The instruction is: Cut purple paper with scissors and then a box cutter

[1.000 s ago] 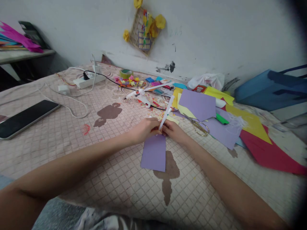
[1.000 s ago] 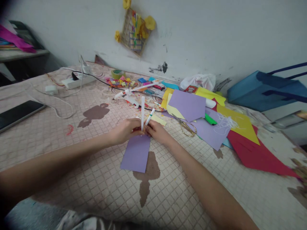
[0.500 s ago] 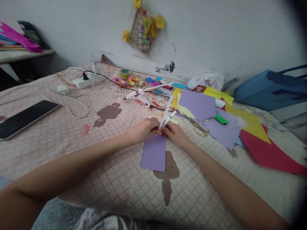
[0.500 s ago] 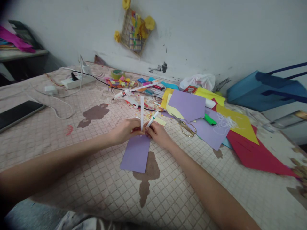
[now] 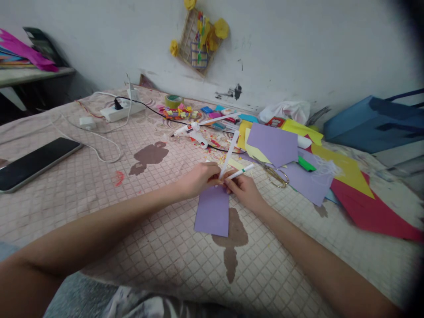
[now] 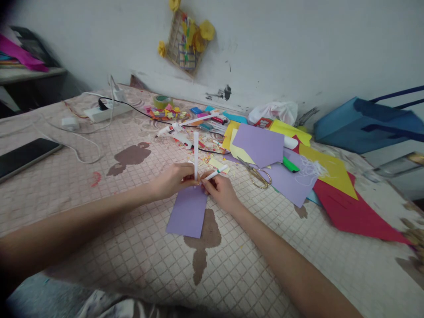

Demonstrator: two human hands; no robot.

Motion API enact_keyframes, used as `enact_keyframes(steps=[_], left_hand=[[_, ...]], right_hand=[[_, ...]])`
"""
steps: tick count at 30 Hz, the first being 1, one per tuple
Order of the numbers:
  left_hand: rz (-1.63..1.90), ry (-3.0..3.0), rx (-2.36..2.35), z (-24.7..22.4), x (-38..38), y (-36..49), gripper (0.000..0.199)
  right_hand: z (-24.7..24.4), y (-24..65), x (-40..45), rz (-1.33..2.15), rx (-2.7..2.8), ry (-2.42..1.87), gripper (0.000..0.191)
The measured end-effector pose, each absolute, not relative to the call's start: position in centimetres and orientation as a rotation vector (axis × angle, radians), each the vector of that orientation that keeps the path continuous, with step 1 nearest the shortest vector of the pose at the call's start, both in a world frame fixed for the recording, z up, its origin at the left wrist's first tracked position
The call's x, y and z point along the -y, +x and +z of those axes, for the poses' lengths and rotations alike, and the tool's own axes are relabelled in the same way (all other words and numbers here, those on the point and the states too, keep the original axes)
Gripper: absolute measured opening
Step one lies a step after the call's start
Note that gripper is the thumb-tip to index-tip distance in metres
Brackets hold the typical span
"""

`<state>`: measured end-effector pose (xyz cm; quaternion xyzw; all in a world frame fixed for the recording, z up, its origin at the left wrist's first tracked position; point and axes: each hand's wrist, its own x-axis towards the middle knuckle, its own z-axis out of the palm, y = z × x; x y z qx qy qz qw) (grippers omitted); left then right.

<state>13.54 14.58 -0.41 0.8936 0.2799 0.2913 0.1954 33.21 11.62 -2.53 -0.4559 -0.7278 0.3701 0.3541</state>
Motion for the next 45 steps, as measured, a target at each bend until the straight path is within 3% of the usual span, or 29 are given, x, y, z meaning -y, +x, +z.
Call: enact_keyframes(steps=[45], left_hand=[[0.827,2.459,-0.801,0.0,-14.3,13.6,0.008]], right_hand=[[-2.0,33.0,-9.3,0.742,2.023,-1.19,0.015]])
